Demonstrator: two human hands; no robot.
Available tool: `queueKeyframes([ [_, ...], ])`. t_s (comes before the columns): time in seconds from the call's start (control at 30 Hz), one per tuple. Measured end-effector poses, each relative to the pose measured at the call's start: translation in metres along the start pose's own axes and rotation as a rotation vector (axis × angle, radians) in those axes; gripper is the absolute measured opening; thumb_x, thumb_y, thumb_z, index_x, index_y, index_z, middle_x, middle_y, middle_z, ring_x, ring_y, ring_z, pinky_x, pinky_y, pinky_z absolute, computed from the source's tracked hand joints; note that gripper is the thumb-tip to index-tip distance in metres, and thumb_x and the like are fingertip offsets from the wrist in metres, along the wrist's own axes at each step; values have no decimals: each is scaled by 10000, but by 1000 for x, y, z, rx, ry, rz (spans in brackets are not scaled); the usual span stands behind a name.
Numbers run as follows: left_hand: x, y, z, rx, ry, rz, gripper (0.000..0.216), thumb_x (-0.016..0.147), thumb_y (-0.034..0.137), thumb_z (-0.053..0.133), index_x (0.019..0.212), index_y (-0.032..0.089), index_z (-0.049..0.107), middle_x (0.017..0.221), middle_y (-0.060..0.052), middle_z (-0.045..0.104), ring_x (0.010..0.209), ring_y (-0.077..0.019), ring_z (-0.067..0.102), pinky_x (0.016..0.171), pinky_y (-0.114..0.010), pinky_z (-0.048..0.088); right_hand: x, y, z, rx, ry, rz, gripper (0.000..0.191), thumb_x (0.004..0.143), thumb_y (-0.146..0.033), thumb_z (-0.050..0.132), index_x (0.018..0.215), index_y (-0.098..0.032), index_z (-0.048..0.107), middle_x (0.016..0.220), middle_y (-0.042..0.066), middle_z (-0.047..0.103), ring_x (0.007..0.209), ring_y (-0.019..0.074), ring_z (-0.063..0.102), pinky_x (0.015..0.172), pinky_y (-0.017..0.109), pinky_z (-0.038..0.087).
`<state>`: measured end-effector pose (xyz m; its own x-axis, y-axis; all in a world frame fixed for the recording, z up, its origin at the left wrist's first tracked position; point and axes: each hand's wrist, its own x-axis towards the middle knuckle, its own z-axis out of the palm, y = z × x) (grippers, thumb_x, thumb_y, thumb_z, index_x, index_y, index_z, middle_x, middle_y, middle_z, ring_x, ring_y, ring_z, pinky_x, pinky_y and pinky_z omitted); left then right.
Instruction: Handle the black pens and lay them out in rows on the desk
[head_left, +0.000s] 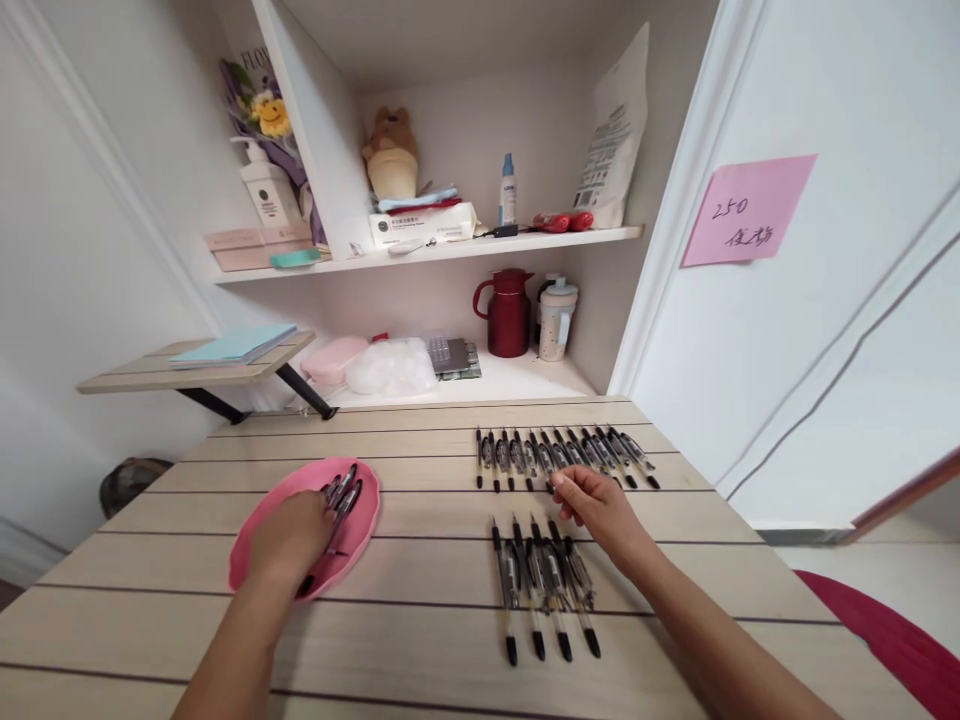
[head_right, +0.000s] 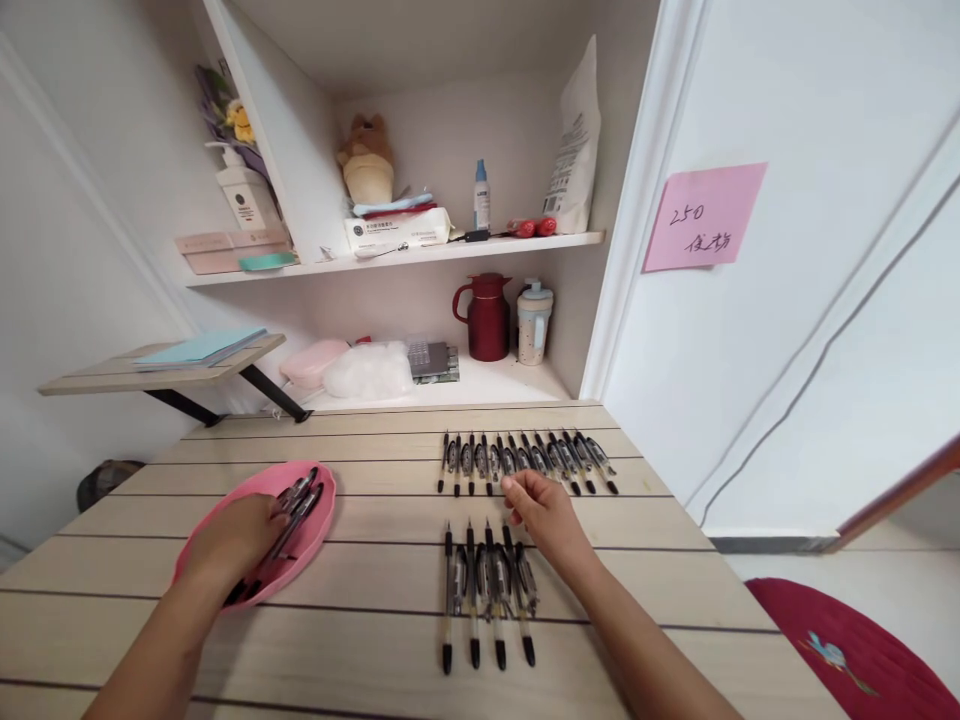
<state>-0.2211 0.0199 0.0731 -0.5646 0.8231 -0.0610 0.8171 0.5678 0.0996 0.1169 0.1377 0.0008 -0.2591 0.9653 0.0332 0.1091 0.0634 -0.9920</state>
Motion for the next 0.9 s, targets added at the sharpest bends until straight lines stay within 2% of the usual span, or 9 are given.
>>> queueKeyframes([
  [0.1,2,-10,5,30,-35,-13,185,714,278,469,660,169,609,671,-94,654,638,-222,584,526,-260,316,2,0,-1,-19,-3,-7,397,663,-568,529,660,-170,528,595,1,551,459,104,479,437,221,323],
  [0.2,3,-6,3,22,-29,13,240,732,344,442,710,170,605,712,-96,657,644,-227,585,508,-262,304,4,0,-4,-103,-2,-23,354,694,-526,502,634,-178,510,560,-12,535,450,105,481,452,223,337],
  [0.3,-7,18,2,-65,21,98,287,752,395,412,775,188,610,757,-75,656,677,-221,581,533,-264,319,3,-2,-11,-312,-56,-17,272,711,-429,498,593,-183,503,488,-28,507,439,114,489,460,228,337],
  [0.37,-22,43,9,-189,32,297,240,753,351,424,776,204,613,807,-46,651,737,-195,571,603,-256,344,0,-7,-15,-501,-107,-5,222,691,-363,522,560,-184,512,452,-25,503,437,123,493,454,229,316],
  [0.47,-52,85,29,-371,-85,598,187,744,261,432,749,196,606,773,-25,630,716,-155,548,637,-236,352,-6,-20,-20,-756,-166,20,169,655,-290,555,525,-182,548,457,2,539,454,134,504,457,234,295],
  [0.57,-82,119,51,-414,-185,769,130,715,218,466,725,194,593,747,-19,605,681,-147,525,599,-227,335,-13,-34,-21,-928,-215,44,124,642,-251,564,543,-183,596,486,35,577,502,158,536,477,244,307],
  [0.7,-102,144,64,-398,-206,877,99,705,174,476,717,193,572,758,-21,584,681,-144,508,584,-226,314,-25,-43,-19,-1111,-269,2,108,634,-216,560,584,-158,637,598,104,637,607,219,586,513,271,340],
  [0.8,-105,149,64,-369,-220,889,125,724,155,443,716,191,562,769,-25,577,687,-143,506,581,-225,312,-38,-40,-17,-1199,-269,-12,152,654,-246,550,646,-132,652,716,153,657,708,263,605,575,299,371],
  [0.9,-104,149,63,-347,-232,883,158,751,164,408,722,191,561,775,-25,574,702,-143,509,595,-222,319,-49,-31,-16,-1209,-225,36,272,730,-342,477,726,-128,645,769,161,657,755,264,608,616,308,383],
])
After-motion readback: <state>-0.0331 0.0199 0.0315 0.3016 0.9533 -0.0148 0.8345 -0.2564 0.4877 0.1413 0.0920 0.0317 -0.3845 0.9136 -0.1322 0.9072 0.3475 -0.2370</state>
